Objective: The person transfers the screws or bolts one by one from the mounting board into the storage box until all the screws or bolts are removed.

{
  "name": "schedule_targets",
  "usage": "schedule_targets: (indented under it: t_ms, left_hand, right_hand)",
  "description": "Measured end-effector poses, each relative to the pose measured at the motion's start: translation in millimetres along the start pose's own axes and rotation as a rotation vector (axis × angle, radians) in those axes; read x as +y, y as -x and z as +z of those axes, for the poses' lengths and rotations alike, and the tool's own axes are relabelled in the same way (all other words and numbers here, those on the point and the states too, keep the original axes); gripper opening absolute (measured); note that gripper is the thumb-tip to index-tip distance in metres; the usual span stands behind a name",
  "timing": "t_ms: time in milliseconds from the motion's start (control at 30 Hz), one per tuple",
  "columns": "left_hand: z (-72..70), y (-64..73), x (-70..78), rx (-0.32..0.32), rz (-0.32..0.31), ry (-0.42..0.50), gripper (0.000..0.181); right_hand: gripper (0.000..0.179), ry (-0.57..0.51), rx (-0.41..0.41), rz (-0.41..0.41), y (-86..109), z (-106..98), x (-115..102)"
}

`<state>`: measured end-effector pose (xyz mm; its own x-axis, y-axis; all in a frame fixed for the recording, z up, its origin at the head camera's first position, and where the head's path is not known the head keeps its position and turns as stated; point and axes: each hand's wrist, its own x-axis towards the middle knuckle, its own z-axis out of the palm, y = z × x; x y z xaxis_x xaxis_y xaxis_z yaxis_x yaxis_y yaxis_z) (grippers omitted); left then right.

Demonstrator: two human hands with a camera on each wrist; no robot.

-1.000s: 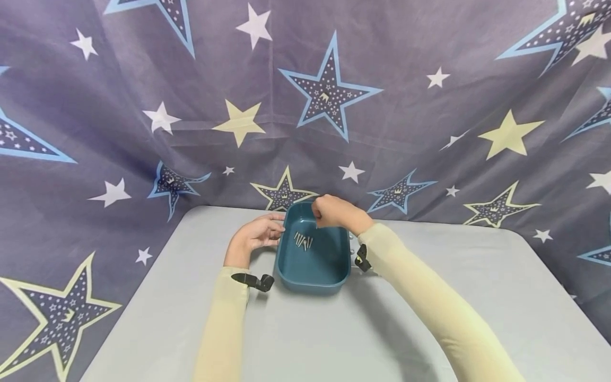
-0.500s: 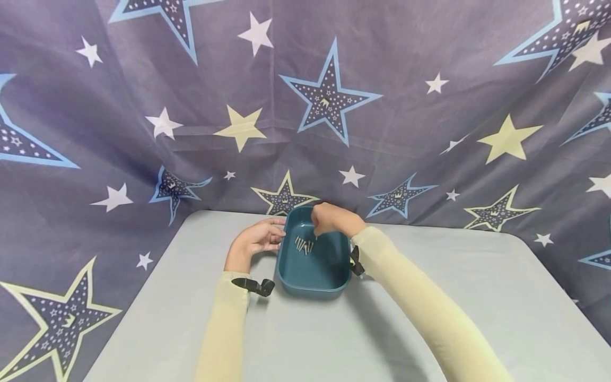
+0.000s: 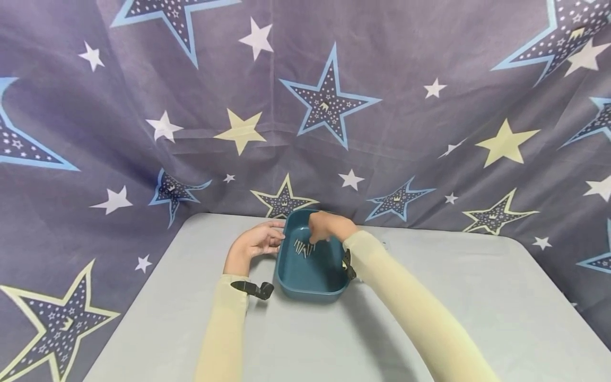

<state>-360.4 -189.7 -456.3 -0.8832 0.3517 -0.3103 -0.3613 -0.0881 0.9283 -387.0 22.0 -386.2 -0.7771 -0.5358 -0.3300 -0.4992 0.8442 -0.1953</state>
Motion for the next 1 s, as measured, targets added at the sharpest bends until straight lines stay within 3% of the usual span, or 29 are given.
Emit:
schedule_targets:
  t_ms: [233, 367, 633, 1000]
  left_hand:
    - [-4.6, -2.4, -4.7, -0.026, 0.038, -0.008, 0.059]
    - [-11.2, -4.4, -8.2, -0.08, 0.075, 0.009, 0.054]
    - [-2.9, -2.3, -1.4, 0.002, 0.011, -0.007, 0.061]
    - [-0.6, 0.2, -1.2, 0.012, -0.005, 0.001, 0.06]
  right_hand:
    - [0.021, 0.014, -0.041, 0.019, -5.0, 5, 1]
    - [0.027, 0.027, -0.054, 0.029, -6.5, 6, 1]
    - [0.031, 0.028, -0.037, 0.029, -6.6, 8, 1]
    - [0.021, -0.001, -0.081, 0.087, -14.4, 15, 4]
